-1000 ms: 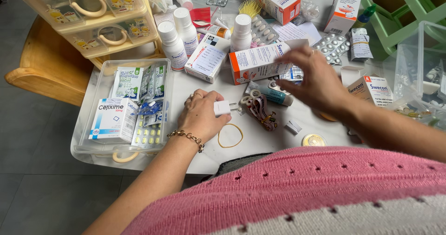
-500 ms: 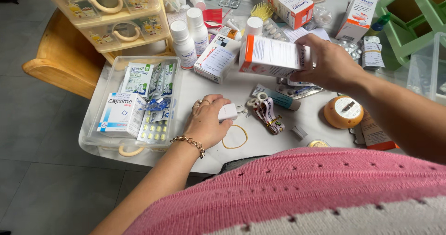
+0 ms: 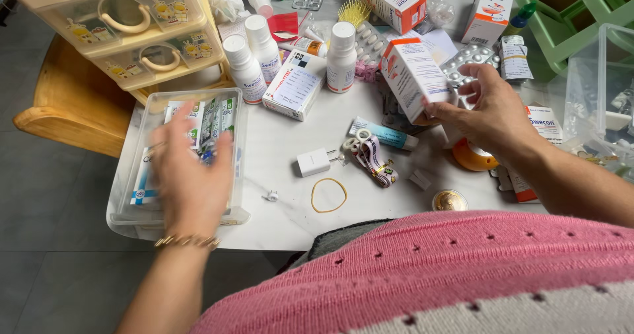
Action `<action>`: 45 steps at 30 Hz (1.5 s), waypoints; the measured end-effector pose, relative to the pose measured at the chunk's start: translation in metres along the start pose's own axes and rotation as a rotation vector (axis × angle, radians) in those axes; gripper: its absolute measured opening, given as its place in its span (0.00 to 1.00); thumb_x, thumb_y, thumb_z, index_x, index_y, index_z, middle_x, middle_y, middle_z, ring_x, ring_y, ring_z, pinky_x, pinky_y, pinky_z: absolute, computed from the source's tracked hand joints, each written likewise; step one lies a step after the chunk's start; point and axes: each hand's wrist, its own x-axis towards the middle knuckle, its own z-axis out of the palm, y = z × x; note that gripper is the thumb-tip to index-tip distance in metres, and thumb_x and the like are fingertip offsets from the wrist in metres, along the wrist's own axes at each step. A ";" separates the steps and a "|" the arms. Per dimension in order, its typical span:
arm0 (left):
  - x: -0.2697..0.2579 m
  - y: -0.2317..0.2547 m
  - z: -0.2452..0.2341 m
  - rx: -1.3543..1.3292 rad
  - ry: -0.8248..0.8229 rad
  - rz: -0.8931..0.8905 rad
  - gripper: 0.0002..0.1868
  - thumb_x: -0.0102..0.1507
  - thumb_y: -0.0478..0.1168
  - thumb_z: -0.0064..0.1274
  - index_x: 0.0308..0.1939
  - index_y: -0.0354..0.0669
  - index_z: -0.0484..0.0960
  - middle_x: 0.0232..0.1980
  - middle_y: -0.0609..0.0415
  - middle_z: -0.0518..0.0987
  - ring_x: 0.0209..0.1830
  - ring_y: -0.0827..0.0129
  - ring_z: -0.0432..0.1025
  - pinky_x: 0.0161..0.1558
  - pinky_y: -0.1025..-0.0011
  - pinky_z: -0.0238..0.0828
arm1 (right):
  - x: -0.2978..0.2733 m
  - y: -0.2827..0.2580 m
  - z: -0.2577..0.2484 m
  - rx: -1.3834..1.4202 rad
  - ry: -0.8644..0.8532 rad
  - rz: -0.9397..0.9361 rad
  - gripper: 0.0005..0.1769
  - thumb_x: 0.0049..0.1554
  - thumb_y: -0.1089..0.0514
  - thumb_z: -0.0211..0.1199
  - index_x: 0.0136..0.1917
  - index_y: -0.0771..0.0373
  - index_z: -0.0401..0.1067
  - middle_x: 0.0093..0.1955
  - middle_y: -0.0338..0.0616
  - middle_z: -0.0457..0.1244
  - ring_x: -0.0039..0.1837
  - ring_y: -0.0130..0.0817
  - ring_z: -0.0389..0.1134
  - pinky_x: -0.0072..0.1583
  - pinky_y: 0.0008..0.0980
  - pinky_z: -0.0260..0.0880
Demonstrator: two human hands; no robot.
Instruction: The person organizes medicine by picking up medicine boxes and blister packs, placing them into a small plastic drawer unit, and reading a paper document.
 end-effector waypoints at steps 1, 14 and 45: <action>-0.005 -0.009 -0.012 0.020 0.033 -0.118 0.38 0.60 0.41 0.66 0.72 0.52 0.67 0.62 0.45 0.72 0.63 0.46 0.64 0.58 0.52 0.63 | 0.002 0.003 0.001 -0.061 0.051 -0.104 0.45 0.52 0.49 0.76 0.75 0.67 0.59 0.63 0.55 0.62 0.49 0.39 0.69 0.44 0.42 0.72; -0.022 -0.086 -0.033 -0.724 0.108 -1.053 0.21 0.60 0.28 0.48 0.57 0.42 0.69 0.54 0.51 0.75 0.54 0.57 0.76 0.45 0.50 0.80 | -0.002 -0.029 0.025 -0.210 0.205 -0.764 0.24 0.57 0.57 0.72 0.65 0.60 0.73 0.69 0.52 0.60 0.71 0.49 0.58 0.67 0.44 0.63; 0.002 -0.072 -0.046 -1.071 0.356 -1.230 0.32 0.55 0.24 0.48 0.63 0.50 0.68 0.63 0.55 0.69 0.55 0.54 0.75 0.38 0.52 0.82 | 0.032 -0.216 0.185 -0.537 0.125 -1.243 0.19 0.59 0.53 0.63 0.63 0.50 0.77 0.67 0.47 0.65 0.72 0.47 0.62 0.68 0.49 0.66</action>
